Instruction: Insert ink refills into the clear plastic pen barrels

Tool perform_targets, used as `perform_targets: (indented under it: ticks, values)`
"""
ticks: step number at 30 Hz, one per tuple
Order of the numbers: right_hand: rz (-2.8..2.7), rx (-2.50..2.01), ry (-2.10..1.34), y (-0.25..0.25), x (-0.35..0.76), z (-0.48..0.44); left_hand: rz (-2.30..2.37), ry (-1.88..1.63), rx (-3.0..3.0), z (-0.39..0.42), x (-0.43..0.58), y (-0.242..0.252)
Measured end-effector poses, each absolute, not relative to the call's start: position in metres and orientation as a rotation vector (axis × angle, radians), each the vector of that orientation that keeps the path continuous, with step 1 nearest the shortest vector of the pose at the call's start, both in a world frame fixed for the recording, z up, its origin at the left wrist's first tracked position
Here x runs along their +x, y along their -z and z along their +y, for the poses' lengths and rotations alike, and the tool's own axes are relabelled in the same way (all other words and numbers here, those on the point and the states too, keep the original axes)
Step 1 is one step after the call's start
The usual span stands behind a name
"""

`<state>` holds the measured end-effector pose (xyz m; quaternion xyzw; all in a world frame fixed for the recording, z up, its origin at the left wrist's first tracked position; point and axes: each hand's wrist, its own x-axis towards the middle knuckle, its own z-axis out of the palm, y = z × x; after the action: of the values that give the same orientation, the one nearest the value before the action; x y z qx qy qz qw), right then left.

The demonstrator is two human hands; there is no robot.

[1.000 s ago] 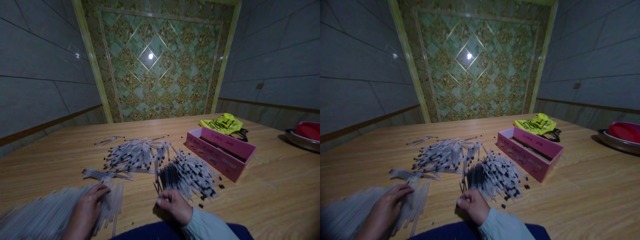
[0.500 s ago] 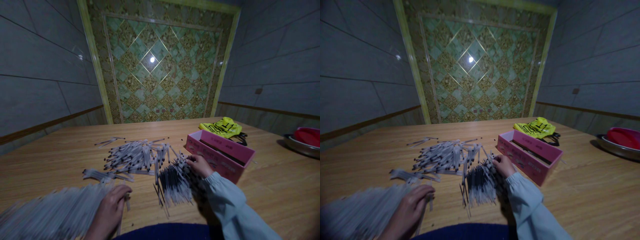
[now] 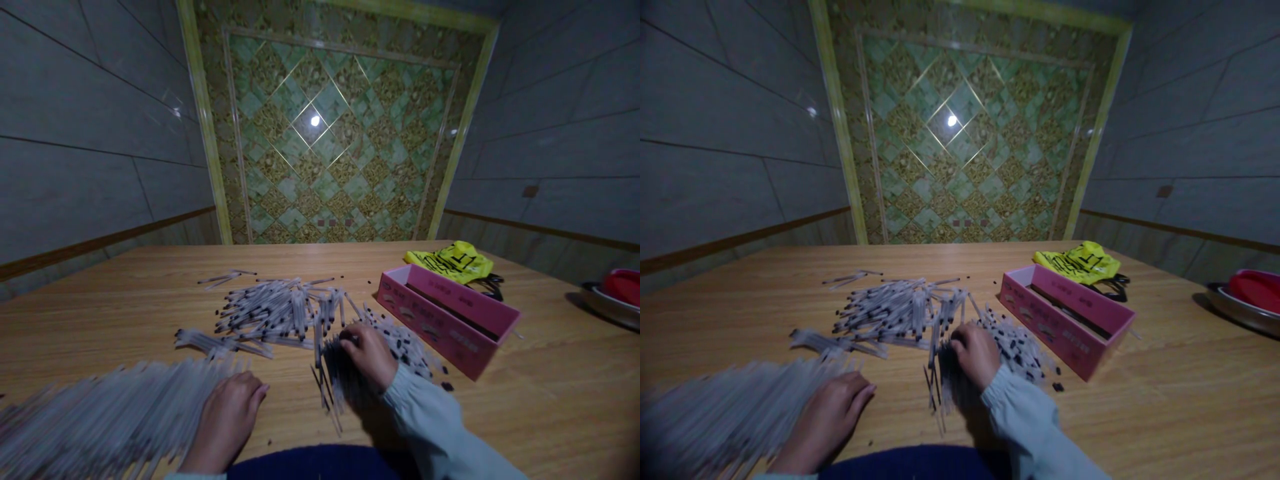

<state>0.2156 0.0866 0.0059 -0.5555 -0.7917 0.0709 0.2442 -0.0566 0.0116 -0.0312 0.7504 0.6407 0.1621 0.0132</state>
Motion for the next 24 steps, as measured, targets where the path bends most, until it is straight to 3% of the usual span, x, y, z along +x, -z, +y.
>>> perform_targets:
  ticks: [12,24]
  values:
    - [-2.442,-1.603,-0.086,0.01,0.113,0.1,2.0,-0.546,2.316,0.011,-0.055,0.035]
    - [-2.407,-1.665,-0.039,0.016,0.1,0.105,1.841,-0.66,2.314,0.011,-0.045,0.036]
